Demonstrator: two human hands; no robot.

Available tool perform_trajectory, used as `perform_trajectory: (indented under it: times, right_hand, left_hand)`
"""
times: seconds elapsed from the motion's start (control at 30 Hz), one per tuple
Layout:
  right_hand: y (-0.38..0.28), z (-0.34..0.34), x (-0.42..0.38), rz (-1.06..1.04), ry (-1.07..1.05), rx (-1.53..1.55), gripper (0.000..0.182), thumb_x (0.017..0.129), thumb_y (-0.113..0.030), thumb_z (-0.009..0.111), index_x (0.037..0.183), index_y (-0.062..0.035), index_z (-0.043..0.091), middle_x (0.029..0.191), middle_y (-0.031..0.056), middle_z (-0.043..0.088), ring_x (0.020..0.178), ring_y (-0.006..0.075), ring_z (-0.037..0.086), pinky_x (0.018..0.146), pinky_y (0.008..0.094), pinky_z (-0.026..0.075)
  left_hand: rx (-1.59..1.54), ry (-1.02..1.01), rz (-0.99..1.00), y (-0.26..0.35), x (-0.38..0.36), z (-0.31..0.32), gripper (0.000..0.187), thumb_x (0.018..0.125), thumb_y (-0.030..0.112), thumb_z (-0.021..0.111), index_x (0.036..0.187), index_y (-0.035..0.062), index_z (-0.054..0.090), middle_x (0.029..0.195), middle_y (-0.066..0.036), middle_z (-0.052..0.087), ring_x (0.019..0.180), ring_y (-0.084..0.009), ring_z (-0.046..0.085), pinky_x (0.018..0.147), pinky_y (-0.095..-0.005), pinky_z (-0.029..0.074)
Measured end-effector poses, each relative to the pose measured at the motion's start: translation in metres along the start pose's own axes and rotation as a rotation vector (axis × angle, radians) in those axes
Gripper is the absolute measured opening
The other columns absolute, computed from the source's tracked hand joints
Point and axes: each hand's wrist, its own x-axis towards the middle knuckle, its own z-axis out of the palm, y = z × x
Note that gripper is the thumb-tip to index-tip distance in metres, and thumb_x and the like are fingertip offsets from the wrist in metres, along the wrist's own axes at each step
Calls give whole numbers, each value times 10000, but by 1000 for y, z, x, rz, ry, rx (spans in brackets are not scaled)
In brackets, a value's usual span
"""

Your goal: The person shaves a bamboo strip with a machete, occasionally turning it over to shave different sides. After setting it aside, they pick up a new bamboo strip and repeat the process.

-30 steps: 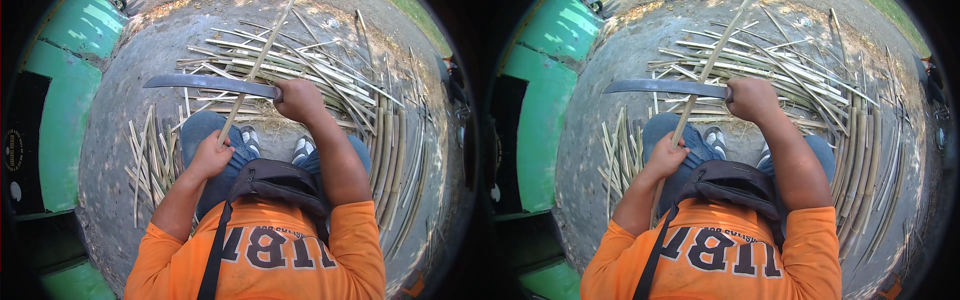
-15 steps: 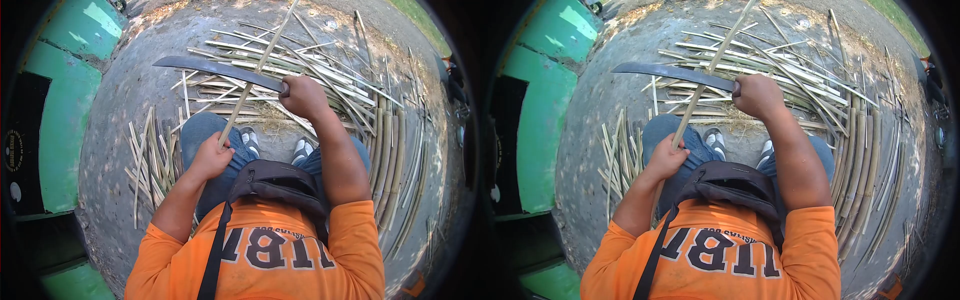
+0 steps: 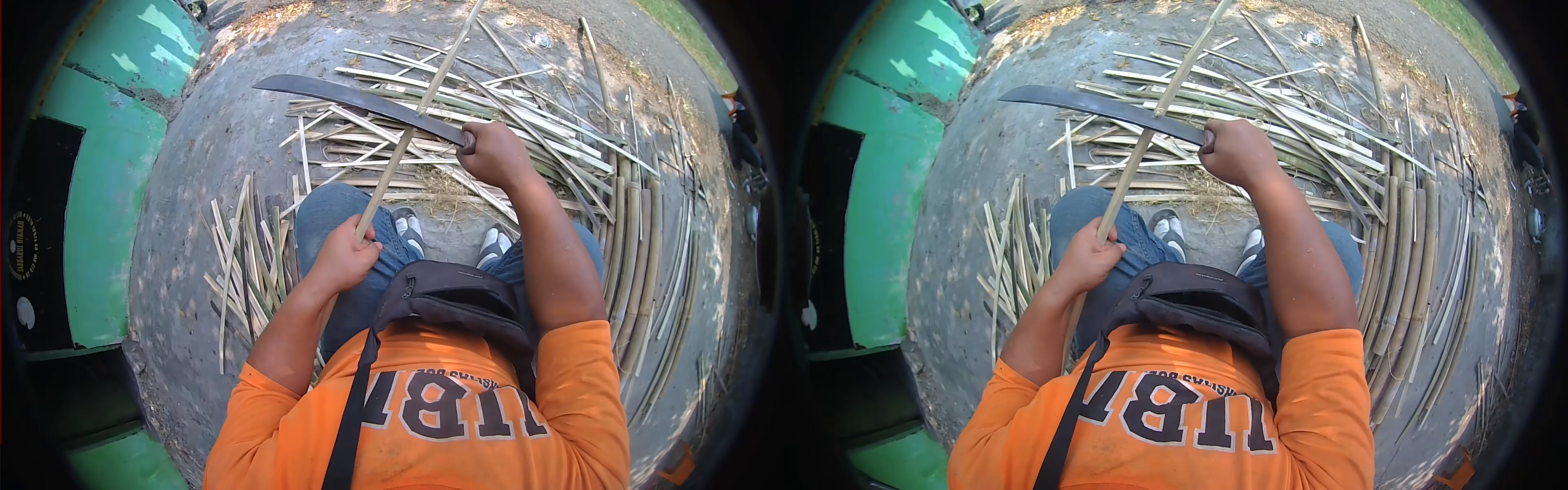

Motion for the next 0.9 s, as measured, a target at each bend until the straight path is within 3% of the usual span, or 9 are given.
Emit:
perform_trajectory:
  times: [0.13,0.27,0.43,0.8,0.9]
  right_hand:
    - [-20,5,-13,-123,-18,38,183,822,-197,632,900,-64,729,804,231,692,791,456,666,734,540,542]
    - [-47,7,-24,-279,-184,-70,129,791,-202,657,853,-98,701,794,177,703,798,419,691,721,533,555]
    - [-41,19,-17,-251,-222,-83,124,762,-220,673,834,-120,693,760,164,696,788,410,699,722,528,561]
    - [-21,21,-8,-195,-151,-142,163,786,-238,674,874,-112,727,818,176,724,833,402,711,764,526,572]
    - [-27,28,-13,-257,-48,-44,109,773,-210,661,808,-108,678,740,170,673,768,424,670,694,549,535]
  left_hand:
    - [-42,-58,-37,5,0,-5,211,884,73,737,958,87,539,703,53,505,612,-52,463,546,-268,383]
    - [5,-72,-15,7,2,-9,232,859,101,750,957,80,542,748,21,530,668,-95,504,602,-297,423]
    - [94,-87,25,4,6,-14,245,832,116,757,973,58,564,788,-37,580,726,-161,572,671,-346,469]
    - [-79,-129,-75,3,5,-16,250,848,83,750,962,106,530,754,47,505,682,-60,474,613,-268,400]
    - [-106,-100,-74,5,5,-16,253,849,86,753,962,106,527,766,43,504,692,-56,469,615,-265,398]
